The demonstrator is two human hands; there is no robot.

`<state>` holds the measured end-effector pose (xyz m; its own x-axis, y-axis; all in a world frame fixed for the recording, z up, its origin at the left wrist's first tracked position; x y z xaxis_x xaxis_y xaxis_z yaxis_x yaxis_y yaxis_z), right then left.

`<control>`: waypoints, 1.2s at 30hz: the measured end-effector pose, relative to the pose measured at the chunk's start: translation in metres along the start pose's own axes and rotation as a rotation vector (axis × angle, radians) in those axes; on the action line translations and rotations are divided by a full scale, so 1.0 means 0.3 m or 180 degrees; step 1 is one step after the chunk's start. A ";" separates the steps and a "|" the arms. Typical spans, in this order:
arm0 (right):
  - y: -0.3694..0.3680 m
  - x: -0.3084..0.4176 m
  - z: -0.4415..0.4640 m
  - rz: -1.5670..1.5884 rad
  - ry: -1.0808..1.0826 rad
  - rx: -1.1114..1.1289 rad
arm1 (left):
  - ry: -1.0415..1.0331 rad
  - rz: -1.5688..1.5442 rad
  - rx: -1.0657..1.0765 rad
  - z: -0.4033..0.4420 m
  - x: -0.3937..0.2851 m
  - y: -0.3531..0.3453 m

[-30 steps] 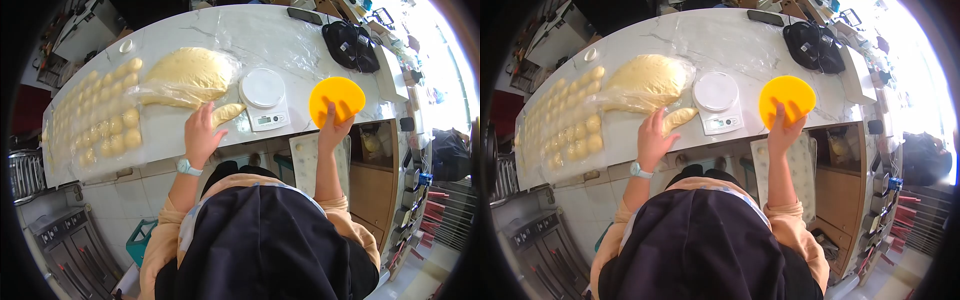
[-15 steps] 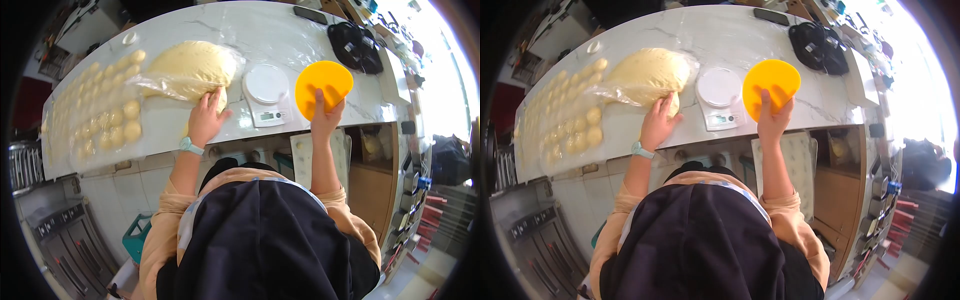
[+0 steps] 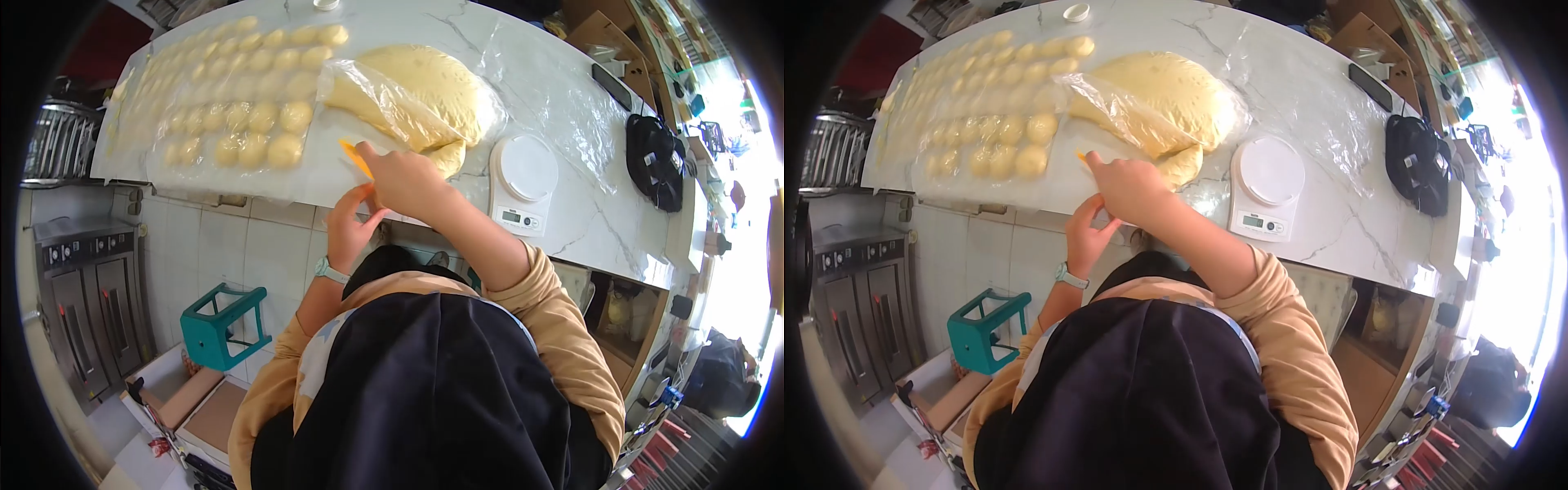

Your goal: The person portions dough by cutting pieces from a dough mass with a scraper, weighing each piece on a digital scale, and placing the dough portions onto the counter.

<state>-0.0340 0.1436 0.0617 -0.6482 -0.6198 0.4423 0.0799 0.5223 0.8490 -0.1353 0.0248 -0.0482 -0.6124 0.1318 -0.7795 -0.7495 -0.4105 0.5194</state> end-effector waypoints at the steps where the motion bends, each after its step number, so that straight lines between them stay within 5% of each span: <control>1: -0.014 0.013 0.021 -0.0057 0.0012 0.0055 | -0.0089 0.0034 -0.0051 0.015 -0.021 0.000; 4: -0.160 -0.024 0.013 0.0125 -0.0159 -0.0449 | -0.0386 0.0250 0.0180 0.028 -0.010 -0.013; 7: -0.371 -0.138 -0.117 0.1433 -0.0203 -0.1758 | -0.0193 0.0140 0.0410 0.015 0.007 -0.006; 10: -0.381 -0.223 -0.199 0.2182 -0.0029 -0.2435 | 0.0214 -0.0616 0.0328 -0.001 -0.072 -0.040; 13: -0.303 -0.302 -0.292 0.1991 -0.0370 -0.3537 | 0.1705 -0.2009 0.0898 0.016 -0.131 -0.086; 17: -0.147 -0.428 -0.435 0.2684 -0.1172 -0.4428 | 0.1621 -0.3210 0.1200 0.192 -0.269 -0.234; 23: -0.060 -0.543 -0.639 0.2604 -0.1305 -0.5120 | -0.0007 -0.1774 0.1618 0.333 -0.343 -0.522; 26: -0.069 -0.576 -0.720 0.2463 -0.1492 -0.5308 | -0.1521 -0.0155 0.0672 0.345 -0.341 -0.509; 29: -0.089 -0.611 -0.790 0.2499 -0.1663 -0.5363 | -0.0453 -0.0314 0.0825 0.299 -0.342 -0.384; 31: -0.108 -0.643 -0.832 0.2467 -0.1804 -0.5376 | -0.1566 0.0665 -0.0082 0.247 -0.259 -0.310; 36: -0.085 -0.673 -0.878 0.2437 -0.2030 -0.5555 | -0.0946 0.1394 -0.0299 0.099 -0.160 -0.150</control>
<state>0.2942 0.1012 0.0269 -0.2229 -0.1254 0.9667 0.6723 -0.7379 0.0593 -0.0797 0.0638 -0.0237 -0.9177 0.1742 -0.3571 -0.3905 -0.5617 0.7294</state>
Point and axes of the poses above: each hand's wrist, its own z-axis towards the middle knuckle, its own y-axis out of the back of the hand, x = y × z, the point moved 1 cm from there along z, towards the middle knuckle, and after that the axes turned 7 degrees about -y, right-handed, at the moved point
